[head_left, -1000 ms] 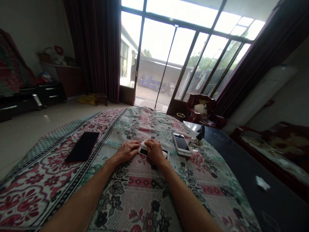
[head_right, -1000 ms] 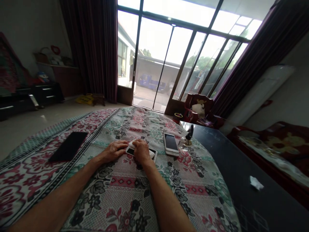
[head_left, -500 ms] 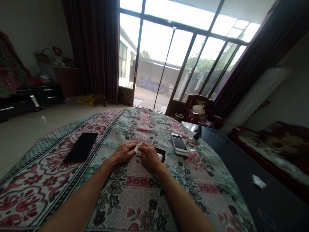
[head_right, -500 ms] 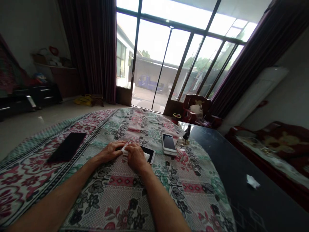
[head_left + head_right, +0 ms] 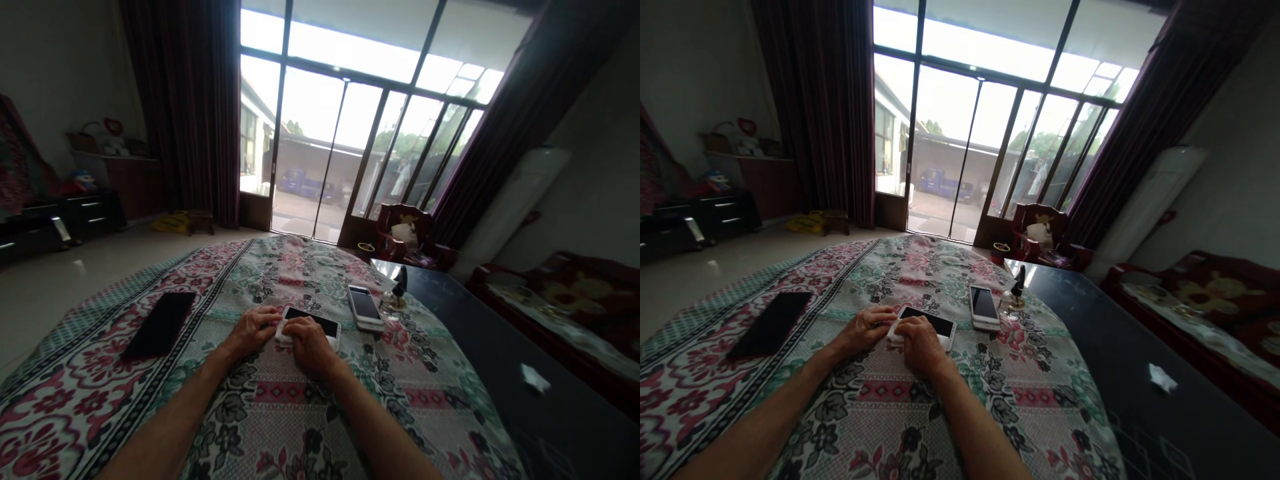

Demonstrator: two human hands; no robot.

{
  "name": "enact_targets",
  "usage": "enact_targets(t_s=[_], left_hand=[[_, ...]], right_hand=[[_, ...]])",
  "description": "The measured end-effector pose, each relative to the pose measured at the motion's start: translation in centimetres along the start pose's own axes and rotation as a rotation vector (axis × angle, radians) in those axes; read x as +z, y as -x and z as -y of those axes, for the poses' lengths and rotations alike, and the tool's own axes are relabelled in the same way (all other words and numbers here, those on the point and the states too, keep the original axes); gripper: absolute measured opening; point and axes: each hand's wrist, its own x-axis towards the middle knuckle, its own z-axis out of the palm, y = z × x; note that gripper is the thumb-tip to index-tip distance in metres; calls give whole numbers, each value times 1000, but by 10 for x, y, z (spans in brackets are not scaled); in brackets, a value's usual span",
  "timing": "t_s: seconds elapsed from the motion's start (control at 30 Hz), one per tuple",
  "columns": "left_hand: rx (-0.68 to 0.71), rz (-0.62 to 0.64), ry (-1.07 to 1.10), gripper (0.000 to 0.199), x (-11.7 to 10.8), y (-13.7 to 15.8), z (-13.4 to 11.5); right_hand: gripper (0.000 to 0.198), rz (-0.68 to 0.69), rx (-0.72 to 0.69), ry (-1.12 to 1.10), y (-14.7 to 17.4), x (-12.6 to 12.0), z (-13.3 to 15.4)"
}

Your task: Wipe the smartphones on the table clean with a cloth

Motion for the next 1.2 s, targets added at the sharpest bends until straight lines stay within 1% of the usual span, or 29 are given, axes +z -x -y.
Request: enact_targets(t_s=[0.1,0.23,0.43,0.53,0.87,1.07,1.2], left_hand=[[-5,6,-2,26,-1,1,0],[-45,5,14,27,-2,1,0],[-71,33,27,28,-2,0,0],[-74,20,30,28,-1,0,-1],[-96,-3,36,31,0,-1,0],[-93,2,37,34,-1,-1,0],[-99,17,28,38,-1,-1,2]], right_hand=[[34,5,9,-8,4,-3,3],[34,7,23,1,10,-5,4],[34,-46,34,4,21,-8,3],[34,-83,57,19,26,-9,2],[33,-174,202,140,38,-14,0],[36,-226,344,243,48,-24,-2],[37,-270,439,289,53,-33,-10]])
